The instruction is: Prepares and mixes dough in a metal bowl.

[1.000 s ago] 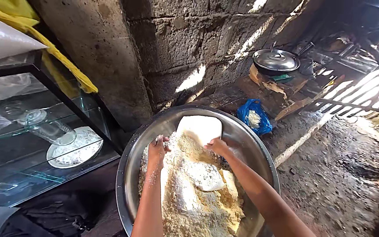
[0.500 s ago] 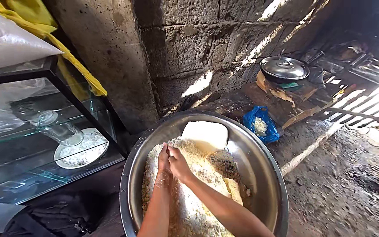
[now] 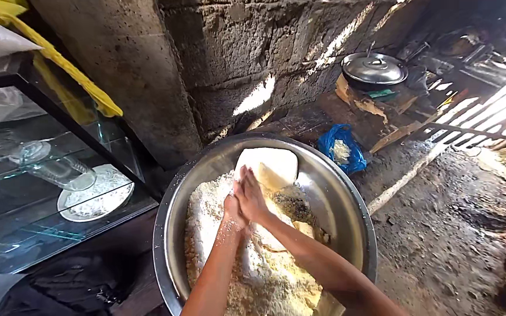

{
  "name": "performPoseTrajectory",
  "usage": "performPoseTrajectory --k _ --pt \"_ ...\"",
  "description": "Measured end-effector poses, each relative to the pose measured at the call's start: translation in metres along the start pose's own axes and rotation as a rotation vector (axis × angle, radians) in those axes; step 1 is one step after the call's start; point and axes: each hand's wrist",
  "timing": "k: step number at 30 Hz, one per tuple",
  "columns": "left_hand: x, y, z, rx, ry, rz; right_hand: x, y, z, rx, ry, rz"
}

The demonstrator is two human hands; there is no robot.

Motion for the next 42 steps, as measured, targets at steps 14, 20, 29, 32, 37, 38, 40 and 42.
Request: performPoseTrajectory --k 14,20,29,32,37,38,40,42 --pt "0.034 -0.023 0.006 -0.115 0.116 0.1 -0.022 -0.002 0.021 0.269 -0.062 -0.177" --pt "0.031 -0.013 -0.006 0.066 0.032 0.063 0.01 -0.029 0.013 0.609 0.113 -0.341" --pt "0.038 -0.032 -0.017 -0.013 0.169 0.136 -0.039 0.01 0.039 0.251 -0.032 0.118" --pt "0.02 -0.024 -0.006 0.053 0.116 0.099 -0.021 0.006 0.02 0.157 -0.001 0.075" --pt "0.014 -0.017 -0.003 0.006 0.13 0.37 -0.023 -0.004 0.03 -0.097 -0.074 0.024" --pt "0.02 -0.019 -0.006 0.01 0.181 0.266 -0.035 -0.002 0.033 -0.123 -0.123 0.08" --pt "0.018 -0.021 -0.011 0.046 0.133 0.182 -0.036 -0.004 0.029 -0.134 -0.155 0.057" --pt "0.004 -0.019 -0.009 0.007 -0.033 0.233 -0.019 -0.012 0.023 -0.185 -0.095 0.019"
Point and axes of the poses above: each hand's wrist, its own x-axis towards the middle knuckle, its own y-axis out of the palm, z = x × y
